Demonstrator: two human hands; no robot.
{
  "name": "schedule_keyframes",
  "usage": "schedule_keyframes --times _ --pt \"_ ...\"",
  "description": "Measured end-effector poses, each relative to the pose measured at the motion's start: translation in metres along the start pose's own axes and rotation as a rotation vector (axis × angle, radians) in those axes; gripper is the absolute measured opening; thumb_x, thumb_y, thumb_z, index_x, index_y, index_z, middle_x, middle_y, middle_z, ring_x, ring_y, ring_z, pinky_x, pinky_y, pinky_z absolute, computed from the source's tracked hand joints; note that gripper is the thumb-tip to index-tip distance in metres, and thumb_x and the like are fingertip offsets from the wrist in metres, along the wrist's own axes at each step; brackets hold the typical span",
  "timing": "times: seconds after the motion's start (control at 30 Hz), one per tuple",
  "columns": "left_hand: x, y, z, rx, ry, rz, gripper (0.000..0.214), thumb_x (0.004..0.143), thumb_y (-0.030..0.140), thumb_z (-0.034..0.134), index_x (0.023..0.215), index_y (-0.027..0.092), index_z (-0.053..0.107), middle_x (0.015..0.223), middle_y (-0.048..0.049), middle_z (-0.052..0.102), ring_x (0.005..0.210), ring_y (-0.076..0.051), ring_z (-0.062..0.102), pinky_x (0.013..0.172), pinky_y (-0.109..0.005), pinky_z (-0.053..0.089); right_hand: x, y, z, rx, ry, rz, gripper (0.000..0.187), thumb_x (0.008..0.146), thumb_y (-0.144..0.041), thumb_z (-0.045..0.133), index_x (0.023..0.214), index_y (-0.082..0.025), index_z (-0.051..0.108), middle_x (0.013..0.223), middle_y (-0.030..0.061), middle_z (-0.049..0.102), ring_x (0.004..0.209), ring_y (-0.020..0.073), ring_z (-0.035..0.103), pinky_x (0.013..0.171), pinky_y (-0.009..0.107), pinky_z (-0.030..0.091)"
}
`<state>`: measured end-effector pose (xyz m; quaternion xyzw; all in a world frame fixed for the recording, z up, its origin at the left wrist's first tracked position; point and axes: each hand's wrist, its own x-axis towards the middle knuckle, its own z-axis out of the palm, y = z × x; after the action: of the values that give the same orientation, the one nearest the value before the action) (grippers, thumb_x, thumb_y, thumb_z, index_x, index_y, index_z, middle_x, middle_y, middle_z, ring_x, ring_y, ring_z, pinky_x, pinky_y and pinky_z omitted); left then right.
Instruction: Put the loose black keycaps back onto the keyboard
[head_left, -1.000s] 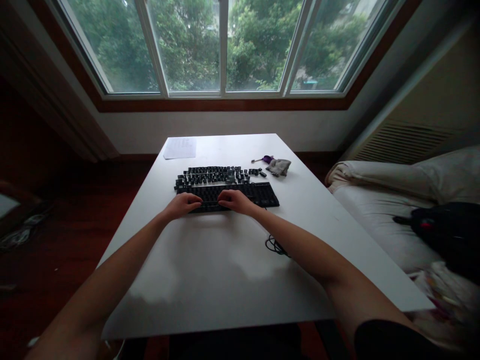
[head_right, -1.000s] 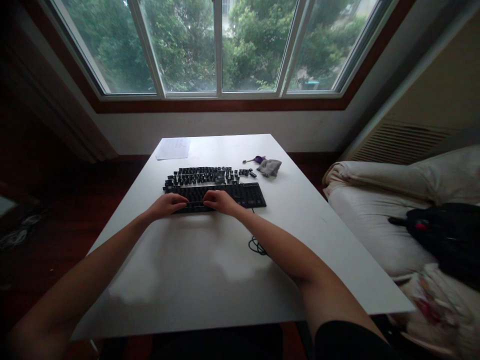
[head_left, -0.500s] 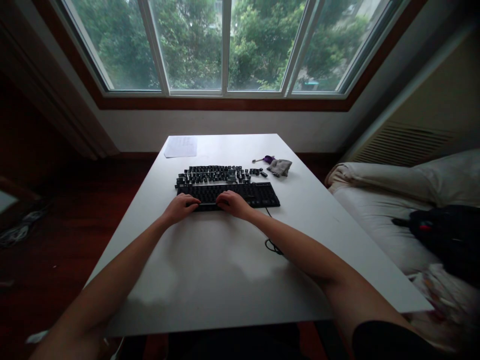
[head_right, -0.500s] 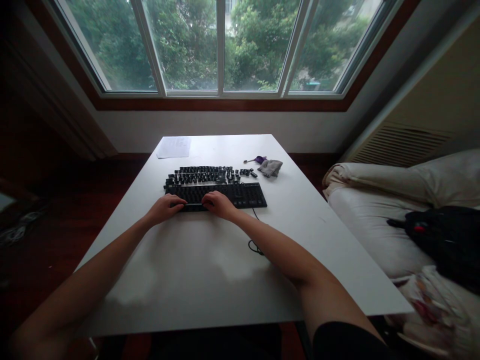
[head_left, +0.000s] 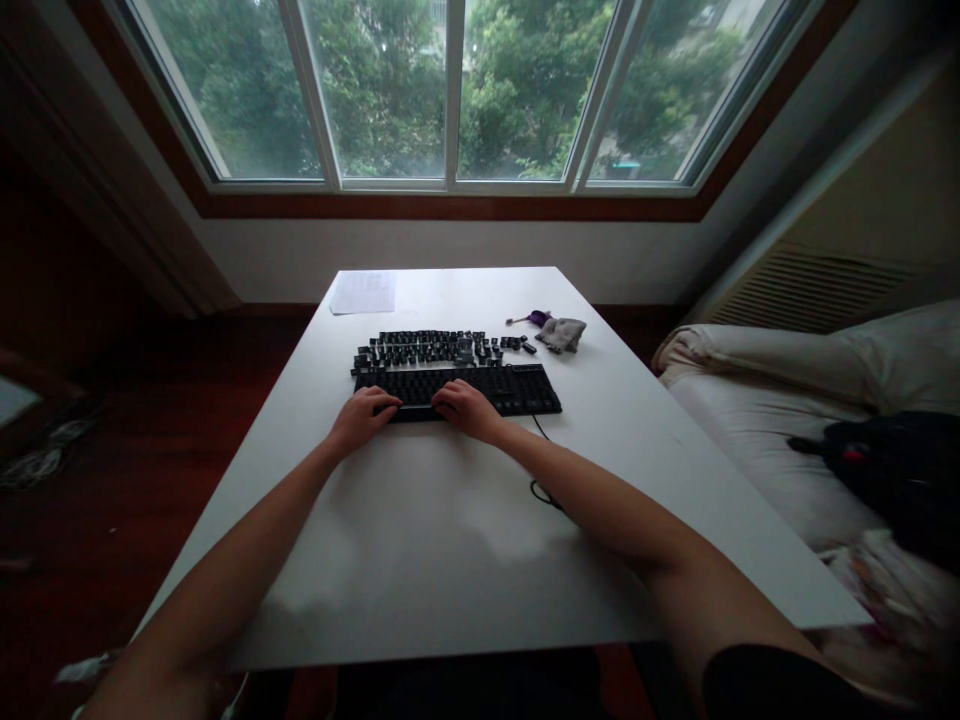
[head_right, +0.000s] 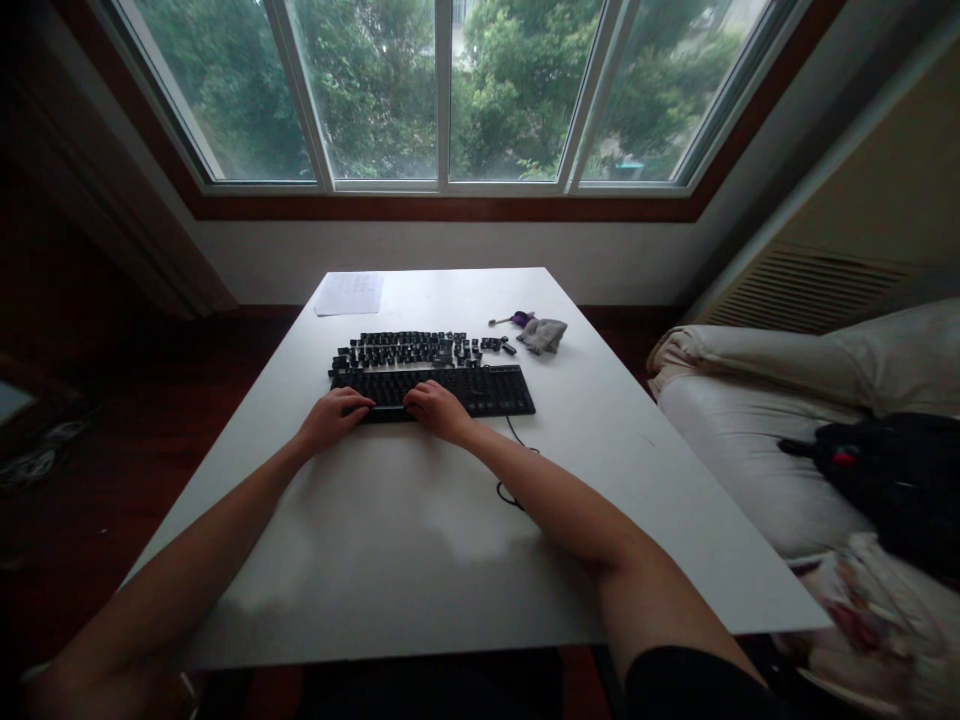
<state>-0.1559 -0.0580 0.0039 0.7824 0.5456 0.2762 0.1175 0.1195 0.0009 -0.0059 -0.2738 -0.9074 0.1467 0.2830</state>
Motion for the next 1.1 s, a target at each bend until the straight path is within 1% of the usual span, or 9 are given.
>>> schedule_keyframes --times 0.23,0.4,0.67,0.9,1.1 --pt "-0.0022 0.0016 0.0024 0.003 0.028 0.007 0.026 0.093 0.036 0.057 0.106 0.026 0.077 0.104 -0.0063 0.069 0.101 -0.023 0.060 0.094 -0.040 0.049 -0.0004 -0.0001 0.0013 -0.049 0.004 -0.021 0.012 0.094 -0.017 0.060 0.099 -0.020 0.071 0.099 0.0075 0.067 0.097 0.0203 0.053 0.089 0.033 0.043" --pt "-0.0038 0.0022 0.0057 0.003 0.051 -0.005 0.026 0.094 0.036 0.056 0.106 0.026 0.077 0.103 -0.0068 0.069 0.101 -0.023 0.060 0.094 -0.040 0.049 -0.0001 0.0023 0.0032 -0.014 0.017 0.012 0.012 0.094 -0.016 0.060 0.098 -0.020 0.071 0.100 0.0068 0.067 0.096 0.0197 0.054 0.088 0.032 0.043" --pt "-0.0026 0.0057 0.0085 -0.010 0.085 -0.038 0.027 0.095 0.036 0.054 0.107 0.024 0.076 0.102 -0.0068 0.068 0.100 -0.023 0.061 0.092 -0.038 0.050 0.0022 0.0056 0.0011 0.052 0.008 0.073 0.012 0.092 -0.014 0.062 0.098 -0.021 0.071 0.097 0.0053 0.067 0.093 0.0187 0.056 0.085 0.031 0.043" --pt "-0.0056 0.0060 0.0086 -0.030 0.114 -0.010 0.025 0.094 0.035 0.056 0.107 0.024 0.075 0.105 -0.0064 0.067 0.101 -0.022 0.062 0.094 -0.038 0.049 -0.0002 0.0051 0.0033 0.030 0.035 0.055 0.011 0.092 -0.015 0.063 0.098 -0.021 0.071 0.100 0.0066 0.066 0.095 0.0195 0.056 0.085 0.032 0.044" --pt "-0.0055 0.0051 0.0096 -0.006 0.099 0.002 0.025 0.094 0.034 0.057 0.108 0.024 0.074 0.105 -0.0068 0.067 0.102 -0.022 0.061 0.094 -0.039 0.050 -0.0030 0.0049 0.0064 -0.036 0.045 0.013 0.013 0.092 -0.015 0.063 0.101 -0.022 0.070 0.102 0.0073 0.064 0.099 0.0206 0.054 0.088 0.033 0.044"
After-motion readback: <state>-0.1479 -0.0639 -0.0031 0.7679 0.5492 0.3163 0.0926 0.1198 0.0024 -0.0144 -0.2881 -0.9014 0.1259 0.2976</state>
